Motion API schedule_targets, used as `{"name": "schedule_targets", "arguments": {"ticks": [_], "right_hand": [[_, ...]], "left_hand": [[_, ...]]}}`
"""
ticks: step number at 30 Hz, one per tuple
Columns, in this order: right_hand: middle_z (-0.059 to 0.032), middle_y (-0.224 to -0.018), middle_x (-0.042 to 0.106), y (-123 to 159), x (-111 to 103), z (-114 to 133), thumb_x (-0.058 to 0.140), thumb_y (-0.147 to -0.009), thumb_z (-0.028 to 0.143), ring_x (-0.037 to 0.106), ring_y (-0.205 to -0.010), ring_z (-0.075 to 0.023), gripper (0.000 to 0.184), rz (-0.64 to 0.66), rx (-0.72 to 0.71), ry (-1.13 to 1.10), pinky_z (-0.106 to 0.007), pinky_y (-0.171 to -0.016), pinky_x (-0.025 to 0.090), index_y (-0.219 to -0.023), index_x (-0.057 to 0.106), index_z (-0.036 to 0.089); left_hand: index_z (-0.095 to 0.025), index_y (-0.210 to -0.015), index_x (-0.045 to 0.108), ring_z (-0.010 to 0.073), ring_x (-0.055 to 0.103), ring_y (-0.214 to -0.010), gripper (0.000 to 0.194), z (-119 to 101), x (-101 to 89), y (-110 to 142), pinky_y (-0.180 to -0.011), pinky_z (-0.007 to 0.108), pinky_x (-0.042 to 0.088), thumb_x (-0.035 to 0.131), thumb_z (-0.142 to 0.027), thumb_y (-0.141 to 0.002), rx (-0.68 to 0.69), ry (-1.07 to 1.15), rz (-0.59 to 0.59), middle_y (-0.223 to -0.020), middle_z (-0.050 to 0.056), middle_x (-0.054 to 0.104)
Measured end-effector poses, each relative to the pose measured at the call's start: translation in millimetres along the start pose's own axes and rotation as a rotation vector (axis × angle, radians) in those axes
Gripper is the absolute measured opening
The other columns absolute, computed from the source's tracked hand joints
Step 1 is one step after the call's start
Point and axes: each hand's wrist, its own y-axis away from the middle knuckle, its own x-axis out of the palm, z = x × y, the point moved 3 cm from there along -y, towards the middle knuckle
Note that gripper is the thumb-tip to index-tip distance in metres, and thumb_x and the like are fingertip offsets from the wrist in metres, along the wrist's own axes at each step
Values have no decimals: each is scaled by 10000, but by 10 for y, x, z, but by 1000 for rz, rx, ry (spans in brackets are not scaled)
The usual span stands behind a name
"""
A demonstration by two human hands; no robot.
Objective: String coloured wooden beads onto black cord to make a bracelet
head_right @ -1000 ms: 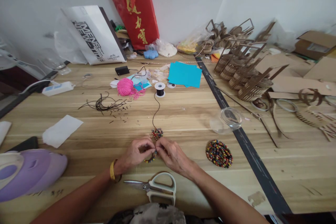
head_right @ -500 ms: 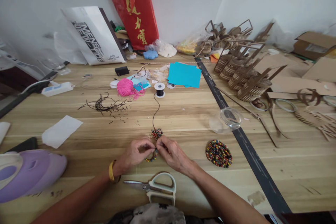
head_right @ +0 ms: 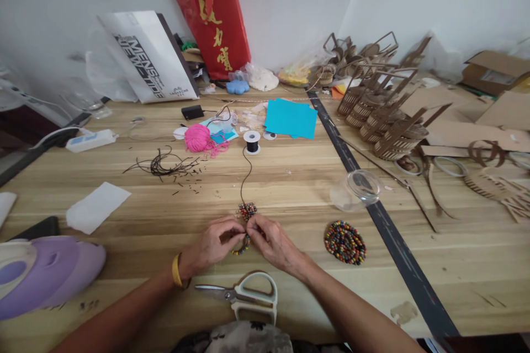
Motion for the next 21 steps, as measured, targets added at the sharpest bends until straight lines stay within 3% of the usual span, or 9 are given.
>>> {"name": "schedule_targets", "arguments": {"ticks": [12, 21], "right_hand": [[38, -634, 421, -8, 25, -32, 443, -936, 347, 370, -576, -88, 227, 3, 12, -54, -193, -520, 306, -818, 493, 159], [48, -572, 470, -40, 67, -84, 534, -850, 529, 442, -492, -72, 377, 21, 152, -335, -184, -478, 361, -798, 509, 157]], "left_hand": [[-150, -782, 616, 154, 581, -790, 95, -56, -4, 21, -741, 269, 470, 546, -98, -818, 129, 46, -90, -808, 67, 629], [-148, -792, 631, 147, 596, -771, 134, -51, 22, 42, -723, 259, 484, 521, -120, -863, 214, -20, -93, -787, 70, 651]]}}
